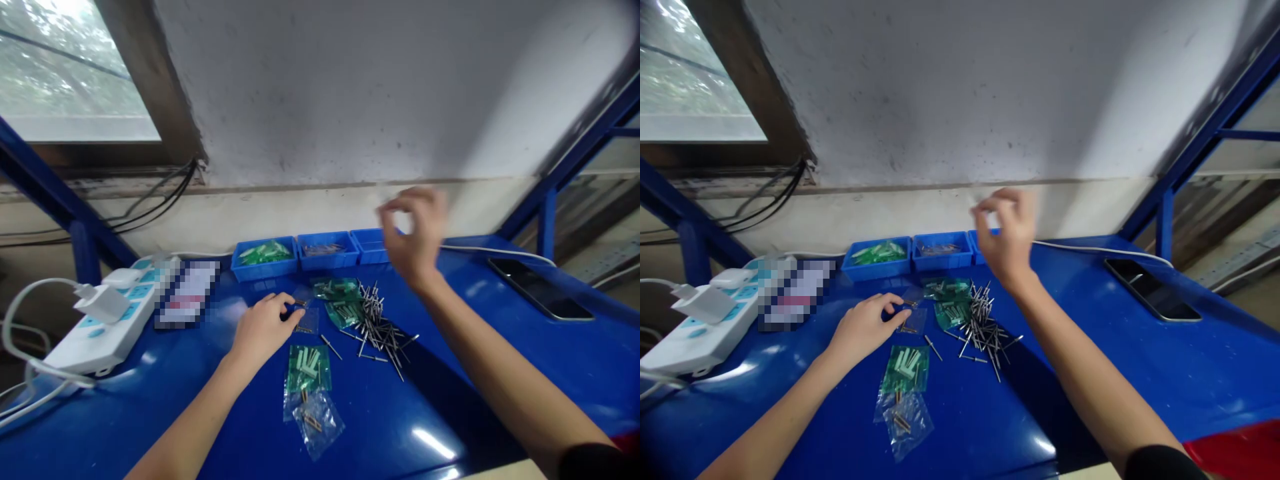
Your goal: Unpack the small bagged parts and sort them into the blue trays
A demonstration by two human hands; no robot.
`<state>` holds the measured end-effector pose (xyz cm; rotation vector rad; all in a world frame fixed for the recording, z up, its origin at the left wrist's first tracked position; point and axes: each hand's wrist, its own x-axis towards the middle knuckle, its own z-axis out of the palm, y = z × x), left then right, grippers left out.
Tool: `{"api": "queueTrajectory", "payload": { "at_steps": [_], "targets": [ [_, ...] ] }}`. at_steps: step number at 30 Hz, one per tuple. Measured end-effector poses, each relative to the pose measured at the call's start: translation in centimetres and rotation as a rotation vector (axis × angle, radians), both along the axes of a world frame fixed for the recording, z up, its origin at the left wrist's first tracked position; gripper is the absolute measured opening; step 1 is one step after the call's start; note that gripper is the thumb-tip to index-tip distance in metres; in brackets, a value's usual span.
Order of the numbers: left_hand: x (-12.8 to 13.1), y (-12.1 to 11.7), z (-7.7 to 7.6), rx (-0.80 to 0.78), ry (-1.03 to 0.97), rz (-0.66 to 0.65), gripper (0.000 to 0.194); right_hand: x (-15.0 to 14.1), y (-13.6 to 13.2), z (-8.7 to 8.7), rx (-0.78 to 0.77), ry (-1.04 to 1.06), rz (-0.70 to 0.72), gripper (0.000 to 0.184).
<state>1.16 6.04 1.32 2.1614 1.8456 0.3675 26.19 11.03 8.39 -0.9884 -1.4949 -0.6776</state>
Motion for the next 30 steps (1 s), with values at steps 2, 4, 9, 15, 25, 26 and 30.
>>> {"api": "queueTrajectory", "payload": {
  "at_steps": [2,4,9,15,25,26,30],
  "targets": [
    [-0.3,0.1,0.0,-0.042,-0.001,-0.003,0.042,-0.2,0.6,-2.9,-0.365,-0.259,0.042,0.021],
    [-0.5,0.2,-0.2,-0.049,-0.032,-0.06,0.042,-0.4,0.1,-5.5,-0.606,-0.349,0.109,0.027],
    [0.1,0.2,-0.9,-0.059,-0.208,-0.164,0.015,-1.0,-3.6,-7.2,-0.827,-0.13,0.286,0.023],
    [1.1,-0.5,-0.4,0.119,-0.452,-0.116,0.012,-3.5,-6.1,-5.9,-1.099,0.087,0.499,0.03],
    [0.3,-0.3,-1.5,-0.002,-0.192,-0.203,0.007,-4.4,-7.3,-6.4,-1.211,0.046,0.627,0.027],
    [0.5,-0.4,-1.6,0.017,-0.238,-0.175,0.007,-4.4,-7.3,-6.4,-1.214,0.056,0.636,0.027],
    [1.5,-1.1,-1.4,0.197,-0.471,-0.138,0.012,-4.9,-7.4,-6.3,-1.25,0.135,0.634,0.026]
  ]
}}
